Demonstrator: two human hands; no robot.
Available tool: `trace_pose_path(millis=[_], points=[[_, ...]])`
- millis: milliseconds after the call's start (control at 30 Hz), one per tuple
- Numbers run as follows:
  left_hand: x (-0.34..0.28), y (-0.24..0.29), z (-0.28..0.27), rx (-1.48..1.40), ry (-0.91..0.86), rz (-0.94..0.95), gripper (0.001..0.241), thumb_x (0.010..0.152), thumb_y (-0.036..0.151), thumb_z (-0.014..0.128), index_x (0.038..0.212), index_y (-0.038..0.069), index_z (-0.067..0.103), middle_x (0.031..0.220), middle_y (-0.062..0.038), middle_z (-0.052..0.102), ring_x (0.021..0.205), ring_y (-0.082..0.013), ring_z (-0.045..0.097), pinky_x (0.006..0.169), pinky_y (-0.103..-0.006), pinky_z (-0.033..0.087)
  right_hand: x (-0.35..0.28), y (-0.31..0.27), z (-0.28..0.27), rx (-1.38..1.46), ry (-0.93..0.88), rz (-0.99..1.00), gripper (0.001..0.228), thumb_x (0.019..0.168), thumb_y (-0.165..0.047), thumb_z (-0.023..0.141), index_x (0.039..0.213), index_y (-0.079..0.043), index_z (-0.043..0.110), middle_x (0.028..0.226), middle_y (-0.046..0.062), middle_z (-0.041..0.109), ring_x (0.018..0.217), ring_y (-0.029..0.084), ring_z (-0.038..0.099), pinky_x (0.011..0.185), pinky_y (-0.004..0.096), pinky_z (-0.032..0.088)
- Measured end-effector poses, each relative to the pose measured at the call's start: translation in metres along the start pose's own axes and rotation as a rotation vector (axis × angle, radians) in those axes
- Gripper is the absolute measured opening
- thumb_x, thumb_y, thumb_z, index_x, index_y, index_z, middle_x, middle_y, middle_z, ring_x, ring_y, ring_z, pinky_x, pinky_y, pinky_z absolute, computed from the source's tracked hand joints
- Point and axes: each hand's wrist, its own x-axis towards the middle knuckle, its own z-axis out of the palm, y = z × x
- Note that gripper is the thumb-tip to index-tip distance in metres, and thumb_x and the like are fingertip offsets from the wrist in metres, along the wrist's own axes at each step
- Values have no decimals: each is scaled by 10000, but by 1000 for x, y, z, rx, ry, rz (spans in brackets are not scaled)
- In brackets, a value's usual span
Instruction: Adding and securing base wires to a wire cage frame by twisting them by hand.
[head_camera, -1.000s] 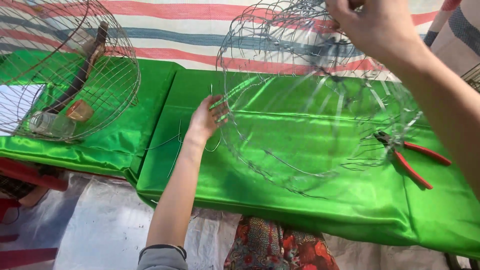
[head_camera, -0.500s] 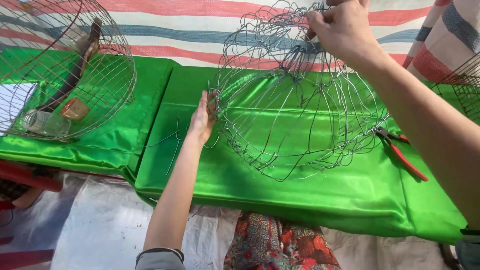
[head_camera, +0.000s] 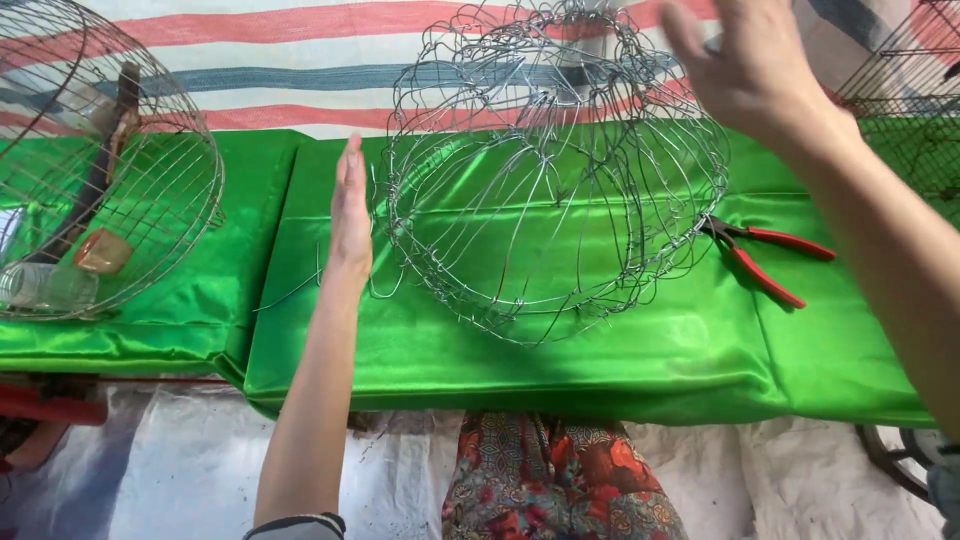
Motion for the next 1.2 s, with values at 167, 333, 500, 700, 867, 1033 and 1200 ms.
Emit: trace_pose_path(millis=[167,333,500,700,867,1033,1200], points=[[-4,-6,14,-1,-94,103,827,926,696,378,1596,241,212,1717,-124,93,1576,-304,177,1248,-520,141,-100,28,20,288,127,480,558,1168,-336,309,1491,107,413,1467,352,488,1345,401,456,1073,494,364],[-6,-11,18,83,-44,237,719,1066,587,431,1565,73,361,1592,-343,262,1479,-554,211,1192,-699,123,-160,42,76,992,201,1433,709,1075,-635,317,1619,-181,312,1603,406,109,1482,550,155,1185,722,110],[-1,-14,17,104,-1,180,706,1047,603,427,1550,108,402,1560,-336,327,1458,-541,277,1179,-705,162,-134,13,70,990,172,1437,684,1076,-596,239,1629,-196,286,1636,327,219,1517,499,186,1230,654,80],[2,-25,6,26,-8,225,697,1079,563,435,1568,70,366,1581,-310,311,1481,-488,278,1219,-625,189,-137,14,75,859,172,1438,663,1067,-619,317,1570,-198,407,1576,310,346,1474,486,318,1202,656,169],[24,-105,-63,79,220,338,529,1098,456,530,1468,79,497,1471,-259,487,1357,-401,488,1170,-526,371,-170,26,80,986,209,1344,711,1088,-654,425,1603,-175,319,1591,307,301,1505,474,252,1169,691,199],[24,-239,-98,1067,233,-41,227,825,488,740,862,264,752,826,29,759,925,-269,724,830,-462,555,-222,6,67,806,250,1322,608,1129,-529,249,1584,-137,347,1471,314,358,1440,498,287,1129,690,263],[13,-183,-70,1286,192,-34,242,865,393,755,917,158,740,948,-64,747,1019,-274,633,867,-445,466,-261,-18,96,697,315,1281,422,1086,-430,375,1393,-186,531,1245,58,544,1168,226,500,950,481,456]])
